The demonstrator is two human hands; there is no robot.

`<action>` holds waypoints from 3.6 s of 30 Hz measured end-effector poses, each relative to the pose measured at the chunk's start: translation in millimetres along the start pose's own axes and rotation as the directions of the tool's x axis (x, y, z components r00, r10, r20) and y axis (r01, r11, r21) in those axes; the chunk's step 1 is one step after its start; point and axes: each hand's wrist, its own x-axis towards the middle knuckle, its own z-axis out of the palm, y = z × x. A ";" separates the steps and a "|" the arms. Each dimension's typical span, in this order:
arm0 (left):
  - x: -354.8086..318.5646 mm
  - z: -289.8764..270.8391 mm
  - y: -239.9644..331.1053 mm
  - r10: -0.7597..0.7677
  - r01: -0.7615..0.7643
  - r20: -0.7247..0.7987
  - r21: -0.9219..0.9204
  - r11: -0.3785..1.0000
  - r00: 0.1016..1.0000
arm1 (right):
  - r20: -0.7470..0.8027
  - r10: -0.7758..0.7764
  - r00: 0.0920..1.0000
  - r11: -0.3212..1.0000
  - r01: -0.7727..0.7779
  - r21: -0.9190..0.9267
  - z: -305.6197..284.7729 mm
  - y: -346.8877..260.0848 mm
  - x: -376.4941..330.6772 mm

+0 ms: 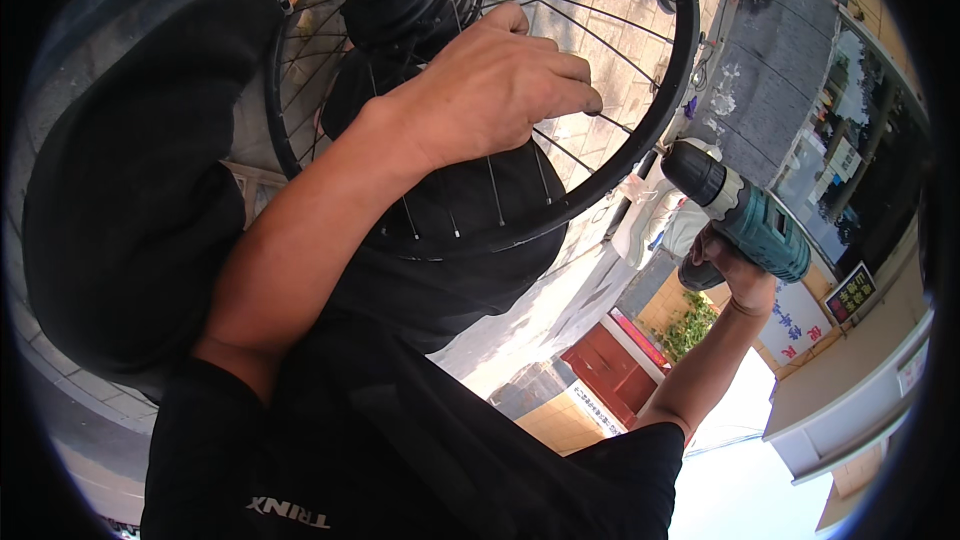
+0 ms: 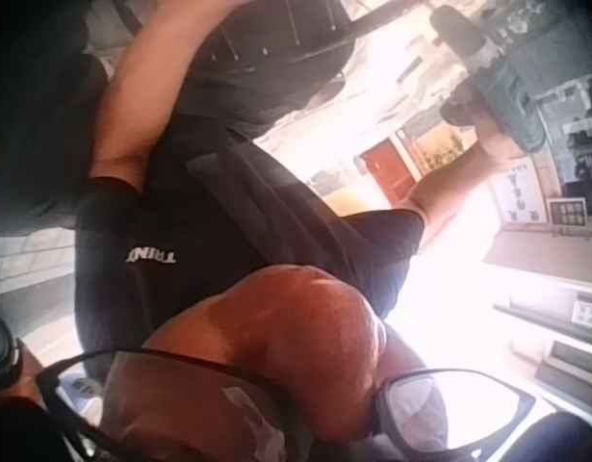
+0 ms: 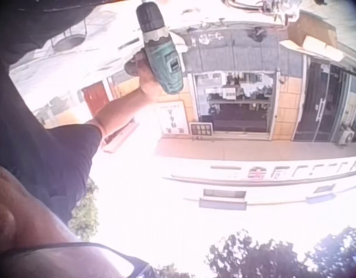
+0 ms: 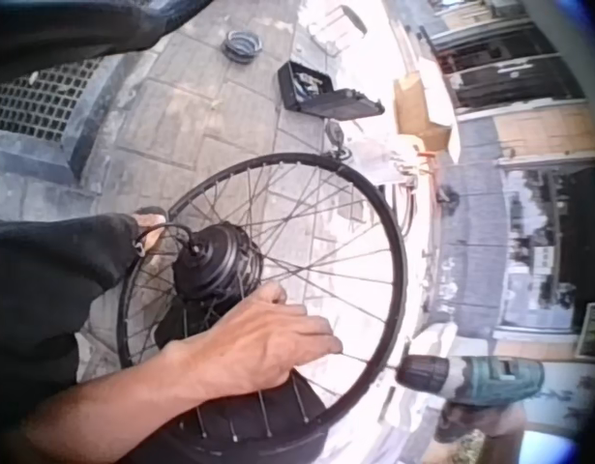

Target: The person assembles a bicycle wheel by inserting spokes into the rim and hub, then tightening them using a manual screwdriver and a cordless drill. The person briefly removes and adjusts their glasses during the process.

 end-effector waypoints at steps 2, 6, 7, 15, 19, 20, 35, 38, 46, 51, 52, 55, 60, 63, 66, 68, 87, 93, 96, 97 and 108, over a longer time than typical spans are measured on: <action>-0.3 -0.6 0.2 0.002 -0.002 0.002 0.004 1.000 1.000 | -0.031 -0.026 0.999 0.998 0.027 0.056 7.3 -5.7 0.6; -0.5 -1.8 0.7 0.003 -0.003 0.002 0.010 1.000 1.000 | 0.003 -0.005 1.000 1.000 0.005 0.021 5.6 -4.7 0.6; -0.7 -1.8 1.0 0.003 -0.003 0.000 0.011 1.000 1.000 | 0.011 -0.009 1.000 0.999 0.008 0.033 5.6 -3.7 0.2; -3.1 -3.8 1.3 -0.033 0.033 0.038 0.005 0.999 0.999 | -0.037 -0.157 0.987 0.986 0.155 -0.061 12.8 0.9 -14.6; -2.1 -8.3 1.5 -0.053 0.041 -0.051 -0.222 0.974 0.997 | -0.067 -0.193 0.979 0.979 0.196 0.048 6.3 18.4 -44.3; -3.1 -8.4 3.7 -0.036 0.015 -0.082 -0.254 0.967 0.996 | -0.070 -0.206 0.976 0.975 0.211 0.067 4.5 28.4 -49.2; -9.9 -12.8 22.3 -0.139 0.222 0.207 -0.464 0.858 0.969 | -0.198 -0.444 0.874 0.872 0.371 -0.318 86.1 79.0 -61.0; -11.5 -10.5 23.6 -0.205 0.301 0.242 -0.480 0.824 0.948 | -0.183 -0.449 0.874 0.877 0.392 -0.278 93.6 91.2 -58.5; -11.9 -7.4 22.8 -0.175 0.255 0.209 -0.463 0.849 0.962 | -0.207 -0.249 0.946 0.966 0.257 0.014 106.1 86.8 -55.8; -12.6 -5.3 23.0 -0.190 0.275 0.215 -0.505 0.818 0.958 | -0.184 0.031 0.982 0.915 0.047 0.401 114.9 67.2 -64.6; -13.8 -4.7 22.0 -0.184 0.268 0.211 -0.504 0.821 0.960 | -0.168 0.104 0.980 0.892 -0.017 0.453 114.8 63.2 -66.8; -13.1 -4.6 22.9 -0.154 0.235 0.201 -0.490 0.839 0.967 | -0.055 0.167 0.984 0.889 -0.126 0.441 104.9 44.8 -68.1; -11.3 -7.2 22.0 -0.140 0.218 0.190 -0.494 0.841 0.972 | -0.068 0.013 0.998 0.933 0.013 0.360 96.3 31.1 -66.0; -9.8 -10.4 26.3 -0.174 0.263 0.220 -0.487 0.833 0.960 | -0.104 -0.099 0.990 0.969 0.120 0.217 93.2 29.8 -64.9; -11.6 -11.2 26.5 -0.181 0.264 0.209 -0.505 0.822 0.961 | -0.104 -0.103 0.989 0.982 0.118 0.145 90.1 19.4 -65.0; -13.0 -13.0 27.0 -0.203 0.293 0.224 -0.523 0.801 0.953 | -0.118 -0.151 0.982 0.984 0.160 0.079 91.3 20.2 -64.9; -11.2 -6.6 7.4 -0.030 0.082 0.173 -0.307 0.948 0.985 | -0.123 -0.022 0.992 0.989 0.039 0.142 80.7 51.9 -75.1; -16.9 -3.6 1.4 -0.057 0.083 0.092 -0.317 0.945 0.994 | -0.183 0.086 0.979 0.918 -0.007 0.395 90.0 46.2 -65.3; -15.6 -3.3 0.4 -0.057 0.091 0.115 -0.313 0.945 0.992 | -0.183 0.187 0.965 0.900 -0.094 0.426 93.1 37.3 -68.9; -16.0 -1.0 -2.4 -0.047 0.082 0.106 -0.345 0.935 0.993 | -0.181 0.188 0.965 0.904 -0.098 0.417 91.7 36.3 -69.8; -14.9 1.2 -0.8 -0.068 0.091 0.071 -0.393 0.915 0.995 | -0.192 0.220 0.956 0.918 -0.137 0.372 90.5 18.6 -77.2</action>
